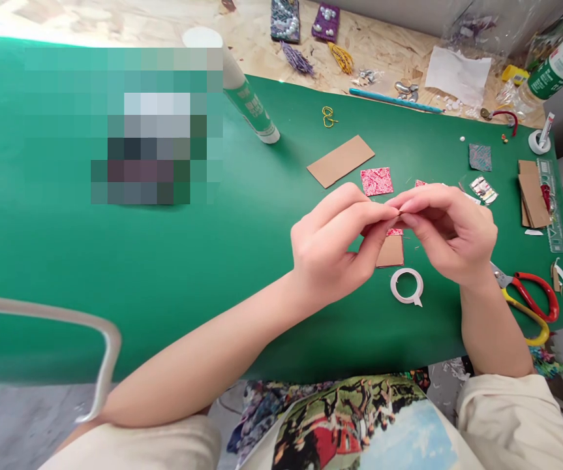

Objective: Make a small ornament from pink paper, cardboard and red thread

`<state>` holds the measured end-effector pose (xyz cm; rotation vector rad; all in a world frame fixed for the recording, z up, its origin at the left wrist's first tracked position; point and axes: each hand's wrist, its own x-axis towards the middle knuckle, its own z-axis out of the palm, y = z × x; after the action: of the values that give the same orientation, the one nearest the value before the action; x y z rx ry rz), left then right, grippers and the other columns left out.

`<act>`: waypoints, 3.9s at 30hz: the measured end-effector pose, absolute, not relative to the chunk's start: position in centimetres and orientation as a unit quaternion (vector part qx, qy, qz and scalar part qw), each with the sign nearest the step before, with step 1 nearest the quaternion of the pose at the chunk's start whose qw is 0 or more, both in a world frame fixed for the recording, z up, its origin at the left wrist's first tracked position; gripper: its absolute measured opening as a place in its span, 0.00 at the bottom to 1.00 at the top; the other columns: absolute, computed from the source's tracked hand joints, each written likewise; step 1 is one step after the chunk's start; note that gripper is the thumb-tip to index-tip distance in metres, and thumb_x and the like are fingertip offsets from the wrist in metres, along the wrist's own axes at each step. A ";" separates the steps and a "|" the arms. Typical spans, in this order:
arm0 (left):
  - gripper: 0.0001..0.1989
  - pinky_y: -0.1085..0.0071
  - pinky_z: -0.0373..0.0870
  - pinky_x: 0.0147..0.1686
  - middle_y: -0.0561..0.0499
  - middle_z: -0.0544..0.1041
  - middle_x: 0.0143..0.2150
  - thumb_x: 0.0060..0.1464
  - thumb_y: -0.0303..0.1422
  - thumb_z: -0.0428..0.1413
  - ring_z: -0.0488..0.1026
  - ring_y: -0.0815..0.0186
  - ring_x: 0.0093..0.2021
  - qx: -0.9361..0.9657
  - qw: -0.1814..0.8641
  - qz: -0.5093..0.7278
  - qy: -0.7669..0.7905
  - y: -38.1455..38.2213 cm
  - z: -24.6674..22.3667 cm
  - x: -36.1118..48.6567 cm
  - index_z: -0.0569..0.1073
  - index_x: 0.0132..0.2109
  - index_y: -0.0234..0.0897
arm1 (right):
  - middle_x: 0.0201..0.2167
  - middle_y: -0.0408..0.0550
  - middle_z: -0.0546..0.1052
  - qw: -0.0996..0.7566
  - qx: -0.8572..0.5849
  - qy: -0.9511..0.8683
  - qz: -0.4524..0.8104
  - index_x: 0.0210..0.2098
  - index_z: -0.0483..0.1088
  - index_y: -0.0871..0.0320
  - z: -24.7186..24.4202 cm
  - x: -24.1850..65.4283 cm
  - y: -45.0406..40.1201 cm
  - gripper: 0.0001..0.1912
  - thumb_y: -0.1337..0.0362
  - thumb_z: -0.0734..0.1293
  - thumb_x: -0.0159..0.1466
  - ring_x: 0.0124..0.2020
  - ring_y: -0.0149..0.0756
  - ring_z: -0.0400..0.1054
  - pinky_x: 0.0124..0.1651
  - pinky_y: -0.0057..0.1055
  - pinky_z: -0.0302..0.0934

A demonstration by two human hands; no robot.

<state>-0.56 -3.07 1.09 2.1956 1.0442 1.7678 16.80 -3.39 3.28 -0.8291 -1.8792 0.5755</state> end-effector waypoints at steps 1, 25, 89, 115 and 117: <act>0.05 0.73 0.60 0.20 0.54 0.73 0.27 0.59 0.26 0.60 0.64 0.72 0.22 0.735 0.040 0.581 0.347 -3.1 0.9 -0.5 0.79 0.39 0.42 | 0.40 0.45 0.83 0.481 -0.328 -0.785 0.213 0.42 0.72 0.54 3.3 16.9 -3.3 0.07 0.71 0.64 0.70 0.40 0.32 0.80 0.42 0.30 0.78; 0.07 0.72 0.57 0.23 0.54 0.66 0.25 0.61 0.23 0.56 0.60 0.72 0.22 0.754 -0.152 0.548 0.328 -2.5 -0.1 -0.4 0.76 0.38 0.39 | 0.38 0.46 0.86 0.411 -0.277 -0.848 -0.186 0.46 0.75 0.52 2.2 17.6 -2.7 0.10 0.69 0.64 0.70 0.35 0.36 0.81 0.32 0.30 0.73; 0.08 0.72 0.61 0.23 0.54 0.74 0.27 0.61 0.31 0.60 0.66 0.72 0.24 0.682 0.308 0.515 0.419 -3.3 2.9 -1.1 0.76 0.33 0.38 | 0.34 0.44 0.82 0.378 -0.325 -0.853 -0.153 0.42 0.64 0.53 2.4 17.3 -2.6 0.06 0.70 0.59 0.72 0.27 0.30 0.70 0.31 0.28 0.62; 0.06 0.72 0.59 0.19 0.53 0.74 0.26 0.60 0.28 0.59 0.63 0.72 0.22 0.749 0.123 0.505 0.411 -3.5 2.5 -1.2 0.77 0.34 0.40 | 0.31 0.42 0.80 0.423 -0.338 -0.840 -0.035 0.40 0.67 0.54 2.8 16.8 -2.6 0.04 0.69 0.62 0.71 0.32 0.30 0.75 0.37 0.26 0.69; 0.06 0.72 0.58 0.19 0.53 0.74 0.25 0.60 0.28 0.59 0.63 0.71 0.22 0.750 0.131 0.501 0.411 -3.5 2.5 -1.2 0.77 0.33 0.40 | 0.30 0.42 0.80 0.408 -0.348 -0.841 -0.072 0.40 0.65 0.53 2.6 16.7 -2.6 0.04 0.69 0.61 0.72 0.29 0.30 0.74 0.34 0.27 0.66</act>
<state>-1.15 -3.49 2.52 2.1792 1.1940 1.4546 16.75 -2.64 2.59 -0.8781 -2.1201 -0.1811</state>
